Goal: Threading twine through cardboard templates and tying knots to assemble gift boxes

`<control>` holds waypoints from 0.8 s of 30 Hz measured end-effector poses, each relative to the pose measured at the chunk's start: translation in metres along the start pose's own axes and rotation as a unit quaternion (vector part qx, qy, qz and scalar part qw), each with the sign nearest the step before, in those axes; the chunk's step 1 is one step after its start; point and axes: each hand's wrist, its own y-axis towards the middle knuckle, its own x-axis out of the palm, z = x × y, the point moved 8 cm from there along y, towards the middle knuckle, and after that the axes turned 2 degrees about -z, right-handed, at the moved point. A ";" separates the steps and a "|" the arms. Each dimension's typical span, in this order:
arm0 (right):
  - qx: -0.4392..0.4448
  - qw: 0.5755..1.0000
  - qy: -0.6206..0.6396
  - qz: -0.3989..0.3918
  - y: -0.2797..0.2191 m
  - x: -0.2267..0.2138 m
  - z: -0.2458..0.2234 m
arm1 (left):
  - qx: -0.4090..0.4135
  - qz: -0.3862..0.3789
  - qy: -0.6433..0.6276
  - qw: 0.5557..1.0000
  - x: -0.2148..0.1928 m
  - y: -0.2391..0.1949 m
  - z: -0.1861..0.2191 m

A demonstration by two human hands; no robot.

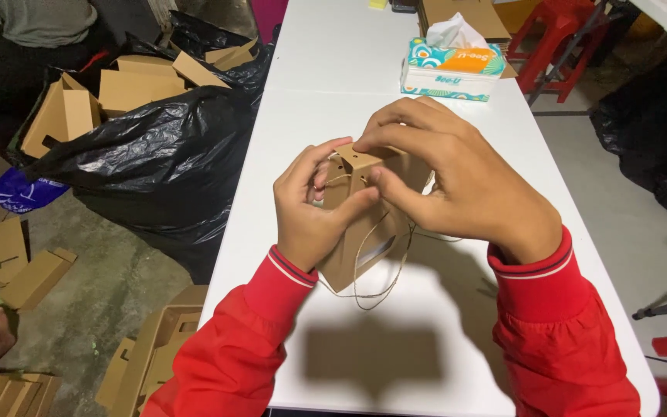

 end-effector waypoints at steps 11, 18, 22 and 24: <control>0.018 0.999 -0.028 -0.030 -0.004 0.003 0.017 | 0.081 0.043 0.031 0.995 -0.002 -0.003 0.002; 0.005 0.999 -0.043 -0.033 -0.002 0.003 0.017 | 0.097 0.044 0.011 0.994 -0.002 -0.003 0.003; 0.063 0.996 -0.009 -0.060 -0.002 -0.002 0.026 | 0.087 0.041 0.003 0.995 -0.005 0.000 -0.003; 0.102 0.992 -0.038 -0.063 -0.011 -0.007 0.043 | 0.087 0.046 0.006 0.995 -0.006 -0.001 -0.006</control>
